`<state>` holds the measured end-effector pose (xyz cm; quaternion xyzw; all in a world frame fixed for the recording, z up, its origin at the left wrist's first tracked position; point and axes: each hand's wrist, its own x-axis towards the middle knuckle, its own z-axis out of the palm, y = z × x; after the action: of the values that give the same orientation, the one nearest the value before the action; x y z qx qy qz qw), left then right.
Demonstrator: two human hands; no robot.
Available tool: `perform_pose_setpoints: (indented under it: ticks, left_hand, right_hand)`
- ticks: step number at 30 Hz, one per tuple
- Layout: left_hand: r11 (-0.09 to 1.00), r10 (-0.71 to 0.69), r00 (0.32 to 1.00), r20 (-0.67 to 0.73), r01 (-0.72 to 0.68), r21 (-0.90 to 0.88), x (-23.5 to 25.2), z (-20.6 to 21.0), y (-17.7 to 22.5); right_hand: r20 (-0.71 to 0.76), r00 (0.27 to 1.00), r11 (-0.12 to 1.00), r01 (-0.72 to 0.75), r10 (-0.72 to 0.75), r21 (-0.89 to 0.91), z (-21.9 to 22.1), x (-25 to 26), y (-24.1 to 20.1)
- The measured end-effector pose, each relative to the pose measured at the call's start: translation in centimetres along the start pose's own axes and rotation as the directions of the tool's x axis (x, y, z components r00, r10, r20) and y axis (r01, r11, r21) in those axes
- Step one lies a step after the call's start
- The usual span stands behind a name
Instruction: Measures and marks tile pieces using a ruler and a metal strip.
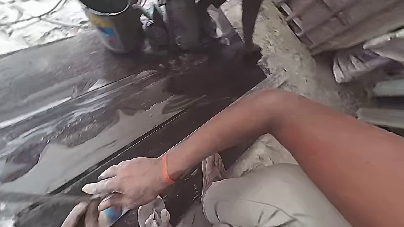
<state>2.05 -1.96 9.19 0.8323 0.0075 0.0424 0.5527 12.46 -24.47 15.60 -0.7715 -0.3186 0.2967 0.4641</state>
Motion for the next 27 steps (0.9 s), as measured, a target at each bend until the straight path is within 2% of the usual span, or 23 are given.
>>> perform_pose_setpoints:
  ticks: [1,2,4,5,6,7,9,10,11,12,13,14,15,17,19,21,23,25,27]
  left_hand:
    - [0.991,0.099,0.987,0.124,-0.087,-0.098,3.3,2.4,2.1]
    - [0.97,0.181,0.957,0.228,-0.135,-0.201,6.2,5.4,4.1]
    - [0.939,0.25,0.873,0.419,-0.113,-0.325,9.2,11.2,7.4]
    - [0.945,0.24,0.817,0.524,-0.073,-0.318,9.6,13.7,8.7]
    - [0.961,0.221,0.734,0.642,-0.053,-0.27,9.7,16.1,9.9]
    - [0.98,0.197,0.621,0.758,-0.103,-0.169,9.6,18.5,11.1]
    - [0.951,0.12,0.32,0.94,-0.308,-0.017,8.8,23.3,13.2]
    - [0.916,0.057,0.171,0.984,-0.4,0.017,8.3,25.9,13.9]
    - [0.865,-0.002,0.054,0.999,-0.5,0.028,7.9,28.5,14.2]
    - [0.788,-0.051,-0.029,0.998,-0.615,0.023,7.2,31.2,14.1]
    - [0.7,-0.088,-0.071,0.994,-0.714,0.011,6.5,33.8,13.6]
    - [0.615,-0.102,-0.076,0.992,-0.788,0.003,5.6,36.5,12.9]
    - [0.55,-0.096,-0.046,0.994,-0.835,0.014,4.4,39.0,12.0]
    - [0.512,0.0,0.093,0.996,-0.855,0.079,2.0,43.3,9.6]
    - [0.547,0.165,0.252,0.954,-0.828,0.124,-0.1,46.8,7.7]
    - [0.593,0.186,0.353,0.917,-0.785,0.182,-1.5,49.2,7.3]
    - [0.593,0.18,0.426,0.887,-0.766,0.248,-2.2,50.8,7.2]
    - [0.6,0.171,0.479,0.861,-0.744,0.295,-2.6,52.3,7.2]
    - [0.59,0.174,0.501,0.848,-0.742,0.318,-2.8,53.2,7.3]
  right_hand:
    - [-0.152,0.988,0.997,0.002,0.01,0.074,-1.0,-2.0,-0.2]
    - [-0.322,0.945,0.991,-0.004,0.049,0.137,-2.1,-4.3,0.0]
    - [-0.586,0.796,0.971,-0.007,0.151,0.24,-3.4,-9.0,1.5]
    - [-0.677,0.712,0.963,0.005,0.184,0.268,-3.7,-11.4,2.8]
    - [-0.748,0.63,0.961,0.012,0.208,0.277,-3.6,-13.9,4.4]
    - [-0.794,0.562,0.957,0.012,0.233,0.289,-3.1,-16.7,6.1]
    - [-0.829,0.42,0.922,-0.057,0.369,0.382,-1.1,-23.1,9.2]
    - [-0.82,0.319,0.879,-0.137,0.475,0.456,0.2,-26.6,10.8]
    - [-0.792,0.196,0.812,-0.241,0.578,0.532,1.2,-30.3,12.7]
    - [-0.746,0.067,0.716,-0.348,0.663,0.605,1.9,-34.3,14.8]
    - [-0.694,-0.056,0.6,-0.454,0.718,0.658,2.1,-38.6,17.1]
    - [-0.634,-0.17,0.468,-0.539,0.754,0.7,1.5,-43.2,19.3]
    - [-0.571,-0.265,0.327,-0.605,0.777,0.726,0.8,-47.8,21.4]
    - [-0.473,-0.415,0.087,-0.673,0.777,0.734,-1.0,-55.8,25.1]
    - [-0.461,-0.514,-0.014,-0.679,0.723,0.734,-2.9,-61.8,28.2]
    - [-0.515,-0.545,-0.043,-0.714,0.661,0.699,-4.6,-65.6,30.6]
    - [-0.562,-0.534,-0.057,-0.755,0.632,0.654,-6.6,-67.4,32.3]
    - [-0.607,-0.508,-0.046,-0.788,0.611,0.614,-8.6,-68.0,33.4]
    - [-0.639,-0.479,-0.029,-0.813,0.602,0.582,-10.2,-67.8,34.0]
